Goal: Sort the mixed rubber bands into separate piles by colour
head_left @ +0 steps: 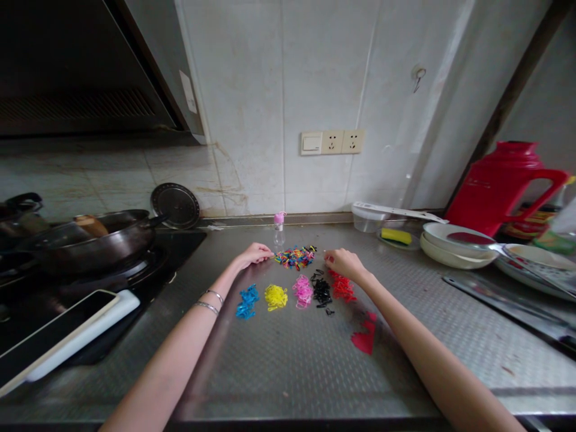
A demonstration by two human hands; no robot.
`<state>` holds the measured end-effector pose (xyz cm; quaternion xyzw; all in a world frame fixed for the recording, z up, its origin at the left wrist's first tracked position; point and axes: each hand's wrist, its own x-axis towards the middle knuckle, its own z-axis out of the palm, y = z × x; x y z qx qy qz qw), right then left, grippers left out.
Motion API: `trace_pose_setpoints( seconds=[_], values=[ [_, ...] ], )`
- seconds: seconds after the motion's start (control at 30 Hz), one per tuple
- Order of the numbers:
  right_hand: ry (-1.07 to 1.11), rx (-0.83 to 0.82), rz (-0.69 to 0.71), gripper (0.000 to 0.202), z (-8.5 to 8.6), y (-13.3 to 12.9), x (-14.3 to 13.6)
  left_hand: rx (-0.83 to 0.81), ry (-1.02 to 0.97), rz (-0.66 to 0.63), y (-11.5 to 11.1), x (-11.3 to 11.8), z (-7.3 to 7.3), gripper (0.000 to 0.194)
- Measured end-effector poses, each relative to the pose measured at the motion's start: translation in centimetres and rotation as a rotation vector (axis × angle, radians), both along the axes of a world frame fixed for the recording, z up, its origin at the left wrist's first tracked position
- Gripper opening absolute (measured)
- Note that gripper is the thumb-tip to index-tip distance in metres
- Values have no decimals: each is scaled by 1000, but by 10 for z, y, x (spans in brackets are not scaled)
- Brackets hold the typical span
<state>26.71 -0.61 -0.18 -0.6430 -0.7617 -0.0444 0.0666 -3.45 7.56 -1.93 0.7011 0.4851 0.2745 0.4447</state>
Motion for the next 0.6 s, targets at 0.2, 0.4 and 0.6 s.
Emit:
trace_pose_setpoints(
  seconds=[0.2,0.4,0.6],
  values=[
    [59,-18,14,27,-2,2,4,103,127,83,0,0,11,22],
    [126,-37,27,26,-6,4,6,247,357,20,2,4,13,16],
    [190,-51,49,24,-9,8,9,304,415,8,4,9,4,16]
  ],
)
